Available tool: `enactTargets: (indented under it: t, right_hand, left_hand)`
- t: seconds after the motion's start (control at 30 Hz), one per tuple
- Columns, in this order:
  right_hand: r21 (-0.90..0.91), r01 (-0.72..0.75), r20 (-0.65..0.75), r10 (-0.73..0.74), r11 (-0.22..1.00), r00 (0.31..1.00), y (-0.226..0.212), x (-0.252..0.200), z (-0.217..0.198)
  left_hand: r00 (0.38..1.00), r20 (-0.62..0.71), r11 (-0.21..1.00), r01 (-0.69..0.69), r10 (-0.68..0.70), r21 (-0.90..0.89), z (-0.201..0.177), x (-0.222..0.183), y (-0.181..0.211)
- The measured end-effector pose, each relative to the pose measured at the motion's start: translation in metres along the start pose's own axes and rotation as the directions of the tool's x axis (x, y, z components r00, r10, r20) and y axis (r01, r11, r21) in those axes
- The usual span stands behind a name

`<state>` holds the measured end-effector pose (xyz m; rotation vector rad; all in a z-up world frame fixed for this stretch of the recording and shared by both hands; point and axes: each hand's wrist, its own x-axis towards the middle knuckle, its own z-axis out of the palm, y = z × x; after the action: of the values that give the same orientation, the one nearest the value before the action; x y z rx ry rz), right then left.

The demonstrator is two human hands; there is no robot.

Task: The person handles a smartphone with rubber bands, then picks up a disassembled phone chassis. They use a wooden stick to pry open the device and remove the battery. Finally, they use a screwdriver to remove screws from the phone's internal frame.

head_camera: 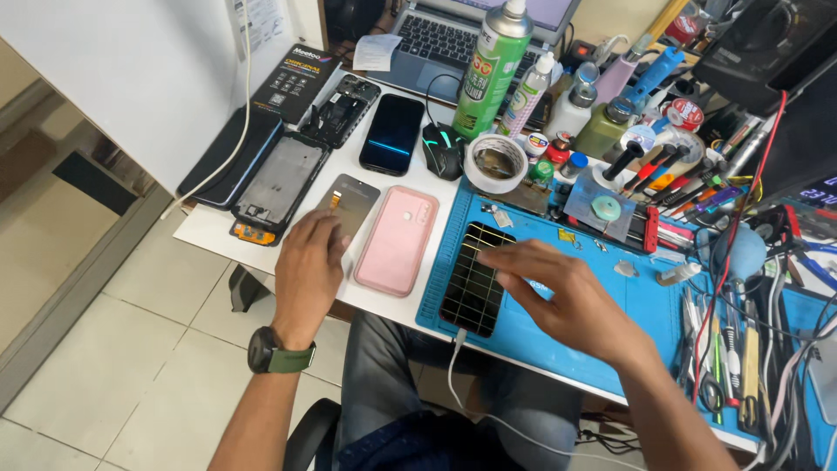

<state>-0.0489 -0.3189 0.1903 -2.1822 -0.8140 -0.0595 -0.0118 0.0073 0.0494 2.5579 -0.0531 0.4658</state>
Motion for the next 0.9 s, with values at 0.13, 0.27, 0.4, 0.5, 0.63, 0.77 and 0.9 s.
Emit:
enactTargets:
  t: [0.13,0.27,0.4,0.5,0.63,0.77,0.9]
  right_hand:
    - [0.01,-0.041,-0.105,0.042,0.999,0.994,0.039,-0.069,0.018]
    - [0.071,-0.18,-0.31,0.193,0.981,0.931,0.073,-0.1,0.041]
    - [0.083,-0.207,-0.393,0.223,0.975,0.892,0.098,-0.113,0.057]
    - [0.057,-0.171,-0.408,0.18,0.984,0.895,0.096,-0.115,0.058]
    - [0.074,-0.208,-0.412,0.22,0.975,0.884,0.096,-0.118,0.057]
    - [0.112,-0.219,-0.43,0.246,0.969,0.869,0.094,-0.116,0.054]
    - [0.121,-0.212,-0.422,0.243,0.97,0.873,0.093,-0.116,0.057]
  left_hand:
    - [0.974,-0.174,0.985,-0.159,0.146,-0.068,0.017,-0.004,-0.014]
    - [0.978,-0.188,0.993,-0.074,0.09,0.09,0.02,-0.016,-0.008]
    - [0.996,-0.089,0.975,-0.008,0.029,0.224,0.02,-0.018,-0.01]
    - [0.996,0.085,0.948,0.001,-0.029,0.317,0.008,-0.007,-0.007]
    - [0.973,0.175,0.891,-0.211,0.151,0.401,-0.013,0.001,-0.013]
    - [0.804,0.566,0.912,-0.079,-0.18,0.403,-0.066,-0.024,0.021]
    - [0.906,0.423,0.818,-0.229,-0.019,0.527,-0.047,-0.078,-0.021]
